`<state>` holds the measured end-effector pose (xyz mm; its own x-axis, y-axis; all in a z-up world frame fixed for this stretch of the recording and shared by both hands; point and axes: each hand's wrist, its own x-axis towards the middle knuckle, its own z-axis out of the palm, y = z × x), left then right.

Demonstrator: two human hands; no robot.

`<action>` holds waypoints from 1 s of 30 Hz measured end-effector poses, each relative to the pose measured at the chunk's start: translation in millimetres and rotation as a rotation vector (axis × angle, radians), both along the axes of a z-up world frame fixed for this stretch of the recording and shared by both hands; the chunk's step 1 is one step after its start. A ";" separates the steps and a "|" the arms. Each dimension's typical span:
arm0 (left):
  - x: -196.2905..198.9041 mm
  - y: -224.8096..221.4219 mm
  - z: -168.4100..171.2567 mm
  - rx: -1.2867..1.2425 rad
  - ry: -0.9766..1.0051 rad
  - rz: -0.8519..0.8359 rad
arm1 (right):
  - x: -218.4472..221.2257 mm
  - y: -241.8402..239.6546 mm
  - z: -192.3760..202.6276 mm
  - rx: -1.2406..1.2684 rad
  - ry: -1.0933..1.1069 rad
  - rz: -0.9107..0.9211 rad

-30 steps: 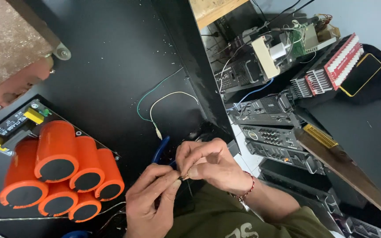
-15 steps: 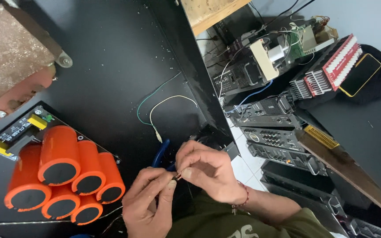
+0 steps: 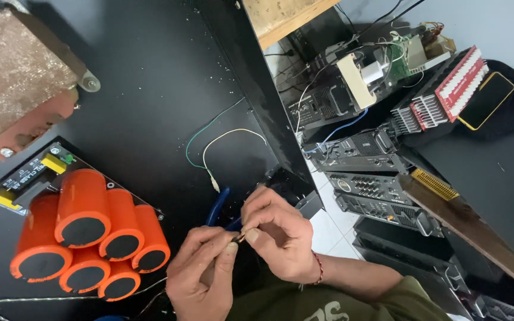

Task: Repairing an electronic device by stripping, twisting, and soldering wires to a capacitor bank on a circuit board.

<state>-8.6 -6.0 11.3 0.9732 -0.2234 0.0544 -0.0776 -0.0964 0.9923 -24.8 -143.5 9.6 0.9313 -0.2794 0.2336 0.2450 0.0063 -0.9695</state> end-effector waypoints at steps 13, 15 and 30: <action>0.2 9.3 -9.7 -0.085 0.058 -0.053 | 18.7 -33.1 19.2 -0.471 -0.178 0.156; -0.5 11.4 -12.4 -0.105 0.069 -0.055 | 19.6 -38.7 26.4 -0.495 -0.179 0.194; 0.0 6.0 10.1 0.226 -0.265 0.111 | 9.1 -23.4 20.3 -0.291 0.094 0.301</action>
<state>-8.6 -0.1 21.4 0.9511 -0.1520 0.2690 -0.3055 -0.3334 0.8919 -15.7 -166.8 29.9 0.9822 0.0734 0.1729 0.1848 -0.2131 -0.9594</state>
